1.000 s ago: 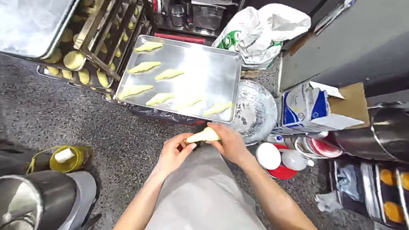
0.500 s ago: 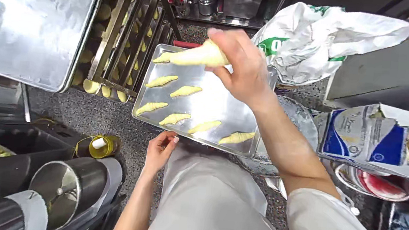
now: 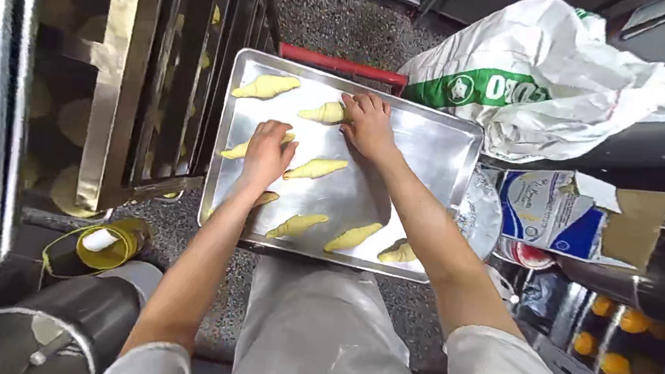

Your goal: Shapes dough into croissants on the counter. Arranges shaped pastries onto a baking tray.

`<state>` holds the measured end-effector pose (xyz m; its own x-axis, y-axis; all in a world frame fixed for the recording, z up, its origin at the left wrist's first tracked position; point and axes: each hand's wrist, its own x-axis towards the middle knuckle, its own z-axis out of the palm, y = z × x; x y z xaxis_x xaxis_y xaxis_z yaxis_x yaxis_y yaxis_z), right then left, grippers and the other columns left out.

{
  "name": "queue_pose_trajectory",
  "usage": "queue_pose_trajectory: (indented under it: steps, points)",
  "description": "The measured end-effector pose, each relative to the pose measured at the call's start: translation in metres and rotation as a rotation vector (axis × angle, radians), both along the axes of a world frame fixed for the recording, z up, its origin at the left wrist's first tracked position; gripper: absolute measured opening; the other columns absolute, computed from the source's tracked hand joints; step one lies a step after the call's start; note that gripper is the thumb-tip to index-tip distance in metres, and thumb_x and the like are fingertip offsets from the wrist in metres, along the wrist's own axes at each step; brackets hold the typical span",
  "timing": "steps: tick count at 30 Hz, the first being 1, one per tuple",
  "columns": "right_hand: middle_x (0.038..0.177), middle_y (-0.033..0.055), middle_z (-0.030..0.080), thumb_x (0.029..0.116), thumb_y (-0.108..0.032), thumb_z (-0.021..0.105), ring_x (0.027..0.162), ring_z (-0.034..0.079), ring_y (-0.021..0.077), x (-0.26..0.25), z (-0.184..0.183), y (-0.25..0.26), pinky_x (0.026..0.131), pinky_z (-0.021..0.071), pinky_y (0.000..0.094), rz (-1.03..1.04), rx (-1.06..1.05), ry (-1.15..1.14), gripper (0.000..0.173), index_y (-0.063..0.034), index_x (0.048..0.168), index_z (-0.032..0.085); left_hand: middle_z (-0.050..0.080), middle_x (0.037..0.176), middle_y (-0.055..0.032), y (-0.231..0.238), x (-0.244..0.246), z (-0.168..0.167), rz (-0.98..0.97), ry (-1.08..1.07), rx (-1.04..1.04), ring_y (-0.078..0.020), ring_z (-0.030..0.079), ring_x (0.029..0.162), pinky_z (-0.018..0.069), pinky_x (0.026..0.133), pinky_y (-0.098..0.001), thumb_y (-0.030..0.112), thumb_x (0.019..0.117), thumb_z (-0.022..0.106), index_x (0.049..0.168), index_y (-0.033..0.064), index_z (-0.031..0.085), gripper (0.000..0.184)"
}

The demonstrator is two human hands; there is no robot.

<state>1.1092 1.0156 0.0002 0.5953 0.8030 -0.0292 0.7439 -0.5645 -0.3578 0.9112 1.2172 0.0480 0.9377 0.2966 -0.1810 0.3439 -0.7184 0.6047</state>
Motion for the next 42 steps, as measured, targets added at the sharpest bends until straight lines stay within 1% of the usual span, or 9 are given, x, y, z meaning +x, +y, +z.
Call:
queue_pose_trajectory:
  steps: [4,7,14,19,23,28,33,38,42]
  points:
    - [0.128,0.02,0.064,0.0948,-0.028,0.07,0.125,0.056,0.0432,0.011,-0.006,0.002,0.097,0.0454,0.0652,-0.065,-0.076,0.009,0.038,-0.0144,0.13,0.067,0.06,0.133,-0.0255,0.01,0.069,-0.036,-0.152,0.071,0.123,-0.0465,0.053,0.128,0.0444,0.103,-0.0653,0.026,0.0931,0.073,0.136,0.0021,0.06,0.051]
    - [0.119,0.0164,0.066,0.0989,-0.022,0.063,0.118,0.059,0.0395,0.017,-0.002,0.009,0.095,0.0469,0.0605,-0.07,-0.043,-0.054,0.021,-0.0155,0.117,0.072,0.067,0.115,-0.0215,0.012,0.086,-0.045,-0.206,0.09,0.177,-0.0423,0.061,0.117,0.046,0.1,-0.0618,0.026,0.0967,0.068,0.115,0.0026,0.07,0.029]
    - [0.14,0.0118,0.061,0.1017,-0.014,0.053,0.133,0.053,0.0373,0.007,-0.001,0.019,0.099,0.0445,0.0618,-0.115,-0.06,-0.165,0.041,-0.0221,0.141,0.061,0.069,0.118,-0.018,0.018,0.072,-0.034,-0.085,0.071,0.247,-0.04,0.06,0.119,0.0416,0.104,-0.0622,0.029,0.0933,0.071,0.122,0.0067,0.069,0.037]
    - [0.169,0.0057,0.029,0.102,-0.03,0.054,0.155,0.028,0.0324,-0.017,-0.012,0.009,0.114,0.0223,0.0758,0.034,-0.104,0.021,0.067,-0.0183,0.163,0.03,0.072,0.111,-0.0154,0.009,-0.026,-0.002,0.106,-0.18,0.265,-0.0359,0.065,0.111,0.046,0.102,-0.0579,0.036,0.1011,0.059,0.115,0.0069,0.073,0.035]
    - [0.163,0.0153,0.038,0.1029,-0.033,0.055,0.153,0.03,0.0366,-0.025,0.037,-0.026,0.119,0.0232,0.0699,-0.144,0.122,0.061,0.058,-0.0137,0.156,0.043,0.071,0.092,-0.0182,-0.008,-0.147,-0.005,0.45,-0.226,0.242,-0.0329,0.068,0.095,0.0526,0.092,-0.0511,0.03,0.1013,0.057,0.098,-0.0004,0.074,0.035]
    - [0.155,0.0227,0.046,0.1008,-0.037,0.055,0.147,0.039,0.0377,-0.063,0.053,-0.163,0.12,0.0304,0.0592,-0.674,0.275,-0.087,0.062,-0.0011,0.15,0.046,0.062,0.092,-0.0196,-0.024,-0.247,-0.024,1.014,0.012,-0.003,-0.0249,0.062,0.08,0.0539,0.079,-0.0442,0.032,0.106,0.053,0.122,-0.0097,0.055,0.044]
    - [0.147,0.027,0.051,0.104,-0.039,0.053,0.137,0.051,0.0353,-0.098,0.024,-0.284,0.115,0.0396,0.0508,-1.18,0.272,0.269,0.068,0.0038,0.154,0.035,0.063,0.099,-0.0202,-0.019,-0.256,-0.034,0.997,0.154,-0.242,-0.0257,0.061,0.085,0.0516,0.083,-0.0488,0.038,0.1096,0.043,0.121,-0.0051,0.059,0.047]
    - [0.108,0.0197,0.069,0.1064,-0.048,0.046,0.1,0.067,0.0296,-0.111,-0.005,-0.302,0.09,0.0529,0.0542,-1.288,0.262,0.637,0.053,-0.0016,0.121,0.067,0.064,0.107,-0.0315,-0.005,-0.243,-0.026,0.804,0.307,-0.124,-0.0427,0.062,0.102,0.0458,0.093,-0.0649,0.037,0.1091,0.045,0.119,-0.0088,0.061,0.05]
    - [0.09,0.0165,0.069,0.1059,-0.048,0.044,0.088,0.067,0.0319,-0.111,-0.019,-0.308,0.08,0.0516,0.0581,-1.228,0.137,0.454,0.052,-0.0038,0.099,0.07,0.061,0.093,-0.0205,-0.004,-0.248,-0.026,0.837,0.222,-0.16,-0.0287,0.058,0.084,0.0484,0.08,-0.0542,0.038,0.1068,0.051,0.109,-0.005,0.062,0.044]
